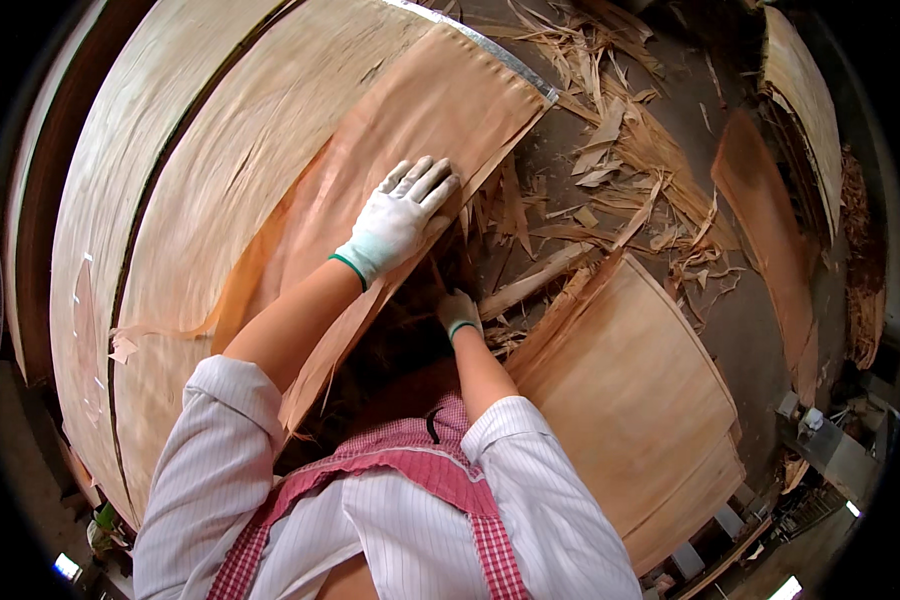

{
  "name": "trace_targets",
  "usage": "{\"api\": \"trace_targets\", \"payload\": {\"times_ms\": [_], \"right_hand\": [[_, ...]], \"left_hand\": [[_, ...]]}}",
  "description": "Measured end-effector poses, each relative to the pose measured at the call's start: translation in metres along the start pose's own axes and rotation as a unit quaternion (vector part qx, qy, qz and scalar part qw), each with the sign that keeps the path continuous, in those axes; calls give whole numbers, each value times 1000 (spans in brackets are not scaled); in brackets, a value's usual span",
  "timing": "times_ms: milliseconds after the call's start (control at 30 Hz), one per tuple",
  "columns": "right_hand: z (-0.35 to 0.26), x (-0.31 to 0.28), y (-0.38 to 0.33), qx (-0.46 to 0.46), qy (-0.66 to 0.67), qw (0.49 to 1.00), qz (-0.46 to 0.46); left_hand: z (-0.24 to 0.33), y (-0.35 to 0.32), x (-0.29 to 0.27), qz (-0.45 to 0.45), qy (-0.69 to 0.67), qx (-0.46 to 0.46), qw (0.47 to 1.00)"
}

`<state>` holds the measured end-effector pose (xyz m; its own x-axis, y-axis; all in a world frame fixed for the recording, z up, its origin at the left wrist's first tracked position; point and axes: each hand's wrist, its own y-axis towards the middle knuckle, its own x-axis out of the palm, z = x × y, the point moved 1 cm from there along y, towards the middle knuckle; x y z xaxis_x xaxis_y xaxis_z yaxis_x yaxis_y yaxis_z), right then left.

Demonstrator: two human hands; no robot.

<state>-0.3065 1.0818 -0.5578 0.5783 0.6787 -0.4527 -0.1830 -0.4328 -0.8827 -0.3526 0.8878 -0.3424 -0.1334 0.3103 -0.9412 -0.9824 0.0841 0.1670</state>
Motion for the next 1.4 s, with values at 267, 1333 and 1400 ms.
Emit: {"api": "trace_targets", "payload": {"times_ms": [267,1333,1400], "right_hand": [[81,141,-7,216,513,825,-100],[-323,-58,-173,-567,-210,656,452],[-320,-52,-169,-579,-216,641,456]], "left_hand": [[-7,5,-3,72,-55,-2,996],[153,-435,95,323,-457,-728,397],[150,-438,119,493,-548,-626,255]]}}
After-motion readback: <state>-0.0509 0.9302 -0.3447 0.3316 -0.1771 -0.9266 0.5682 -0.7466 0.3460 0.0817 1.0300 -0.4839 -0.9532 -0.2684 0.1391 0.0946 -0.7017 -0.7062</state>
